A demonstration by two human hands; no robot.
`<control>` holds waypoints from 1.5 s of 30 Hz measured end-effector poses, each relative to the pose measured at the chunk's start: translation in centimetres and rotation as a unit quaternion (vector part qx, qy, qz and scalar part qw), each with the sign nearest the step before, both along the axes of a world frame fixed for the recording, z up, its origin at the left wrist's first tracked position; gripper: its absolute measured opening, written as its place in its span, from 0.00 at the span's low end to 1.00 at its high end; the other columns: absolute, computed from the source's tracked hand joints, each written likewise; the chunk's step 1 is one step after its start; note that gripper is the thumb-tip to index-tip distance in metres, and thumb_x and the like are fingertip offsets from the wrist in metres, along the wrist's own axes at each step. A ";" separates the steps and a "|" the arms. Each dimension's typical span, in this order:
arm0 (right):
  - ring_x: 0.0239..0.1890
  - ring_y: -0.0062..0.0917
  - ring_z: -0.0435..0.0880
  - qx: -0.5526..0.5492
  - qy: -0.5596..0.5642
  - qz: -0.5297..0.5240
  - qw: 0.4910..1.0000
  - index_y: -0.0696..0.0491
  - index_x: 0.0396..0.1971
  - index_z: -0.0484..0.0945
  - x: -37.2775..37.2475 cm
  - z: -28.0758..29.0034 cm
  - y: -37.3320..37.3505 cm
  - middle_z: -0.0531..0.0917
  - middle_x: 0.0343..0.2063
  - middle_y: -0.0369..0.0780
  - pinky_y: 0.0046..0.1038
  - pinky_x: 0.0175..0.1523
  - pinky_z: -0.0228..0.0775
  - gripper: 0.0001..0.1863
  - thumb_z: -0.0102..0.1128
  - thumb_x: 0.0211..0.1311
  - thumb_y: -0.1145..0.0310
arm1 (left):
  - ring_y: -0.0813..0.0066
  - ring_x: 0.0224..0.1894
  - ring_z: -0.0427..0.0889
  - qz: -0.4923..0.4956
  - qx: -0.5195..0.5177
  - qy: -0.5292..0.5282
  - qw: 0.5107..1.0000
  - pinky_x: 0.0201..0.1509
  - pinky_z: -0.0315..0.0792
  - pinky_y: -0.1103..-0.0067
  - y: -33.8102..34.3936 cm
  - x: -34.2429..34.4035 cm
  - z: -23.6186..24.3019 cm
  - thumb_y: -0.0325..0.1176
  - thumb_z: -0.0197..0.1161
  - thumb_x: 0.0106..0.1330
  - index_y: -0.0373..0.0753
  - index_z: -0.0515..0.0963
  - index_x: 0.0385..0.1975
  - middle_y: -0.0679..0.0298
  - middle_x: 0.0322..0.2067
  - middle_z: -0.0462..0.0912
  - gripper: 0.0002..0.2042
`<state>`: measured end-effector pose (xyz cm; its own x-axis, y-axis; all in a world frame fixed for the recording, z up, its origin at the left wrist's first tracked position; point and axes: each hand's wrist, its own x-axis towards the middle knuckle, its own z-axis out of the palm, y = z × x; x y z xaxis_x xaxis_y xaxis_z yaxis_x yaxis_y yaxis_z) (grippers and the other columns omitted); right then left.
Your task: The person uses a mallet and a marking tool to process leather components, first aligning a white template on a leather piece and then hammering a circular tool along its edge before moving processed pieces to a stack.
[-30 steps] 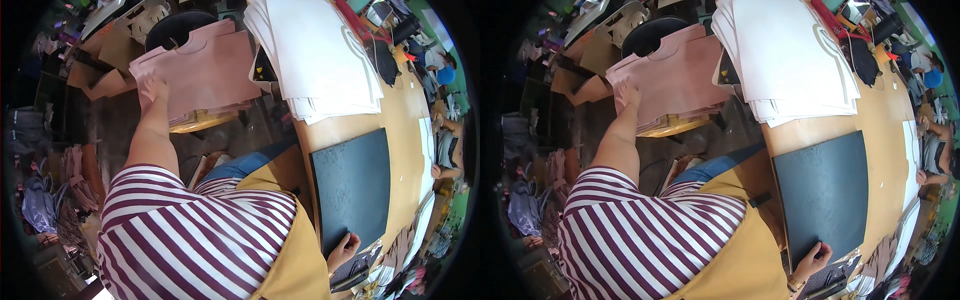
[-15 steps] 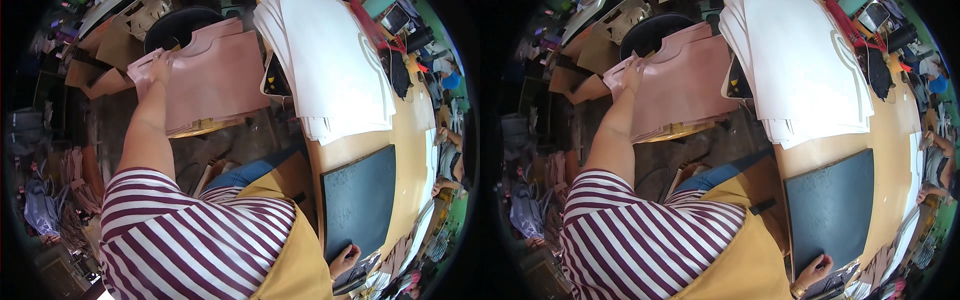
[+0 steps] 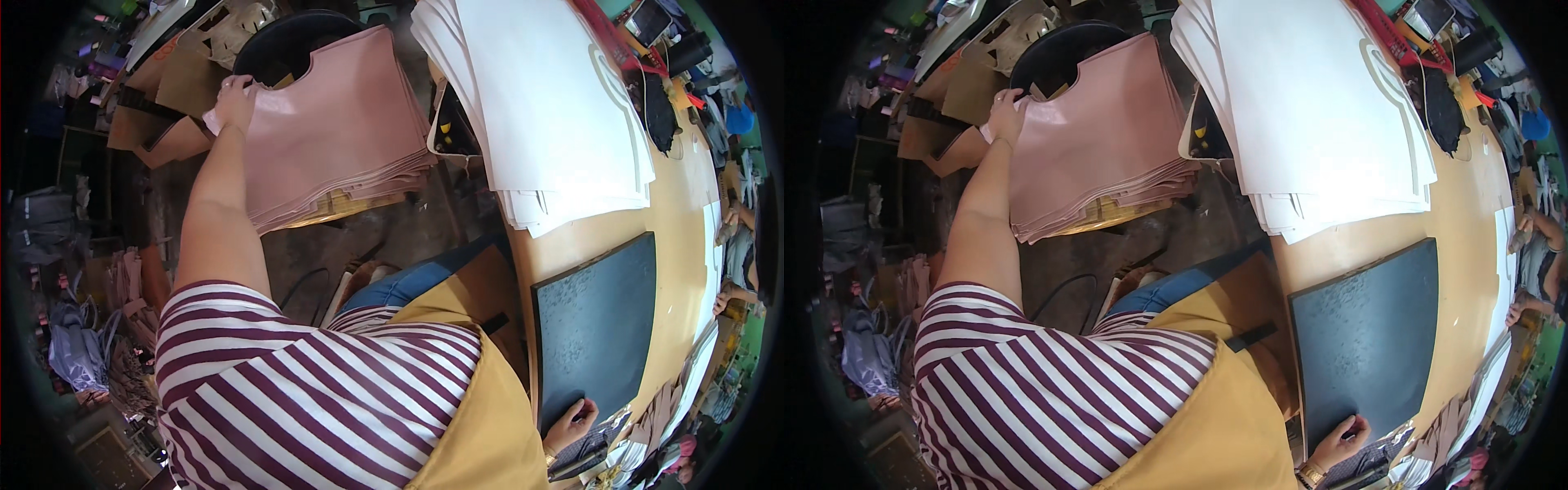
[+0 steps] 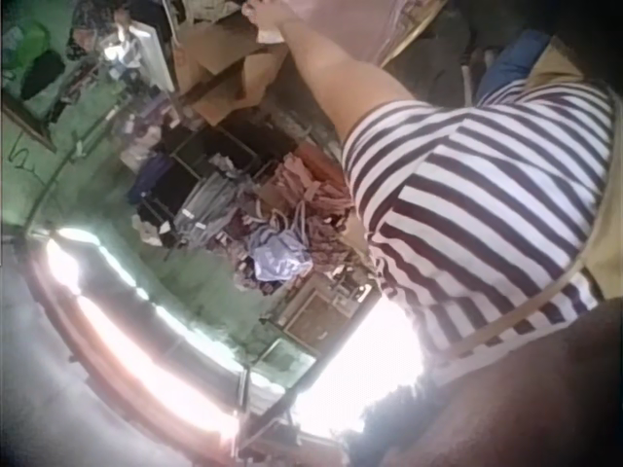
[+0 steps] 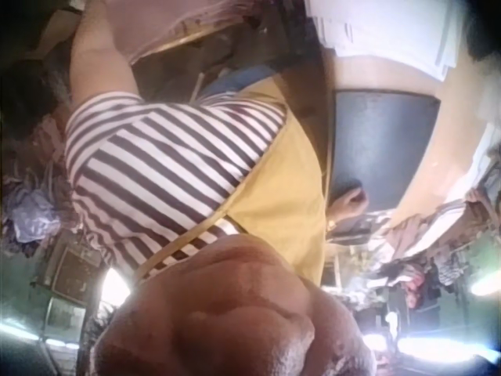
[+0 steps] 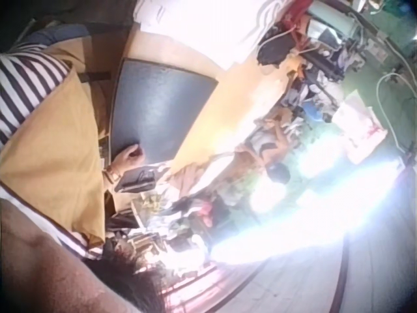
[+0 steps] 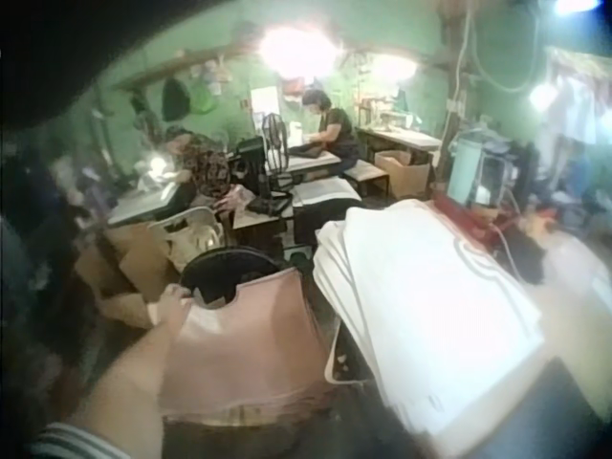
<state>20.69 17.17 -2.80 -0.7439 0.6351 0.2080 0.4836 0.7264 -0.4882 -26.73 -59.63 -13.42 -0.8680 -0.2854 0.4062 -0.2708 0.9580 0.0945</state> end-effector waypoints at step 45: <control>0.26 0.22 0.73 -0.017 0.052 -0.013 0.998 0.58 0.34 0.78 -1.4 0.9 -1.4 0.75 0.26 0.38 0.24 0.34 0.67 0.03 0.61 0.61 0.78 | 0.42 0.75 0.49 -0.227 0.192 0.041 0.954 0.71 0.48 0.43 34.6 -8.1 10.3 0.55 0.52 0.72 0.45 0.63 0.69 0.52 0.73 0.57 0.30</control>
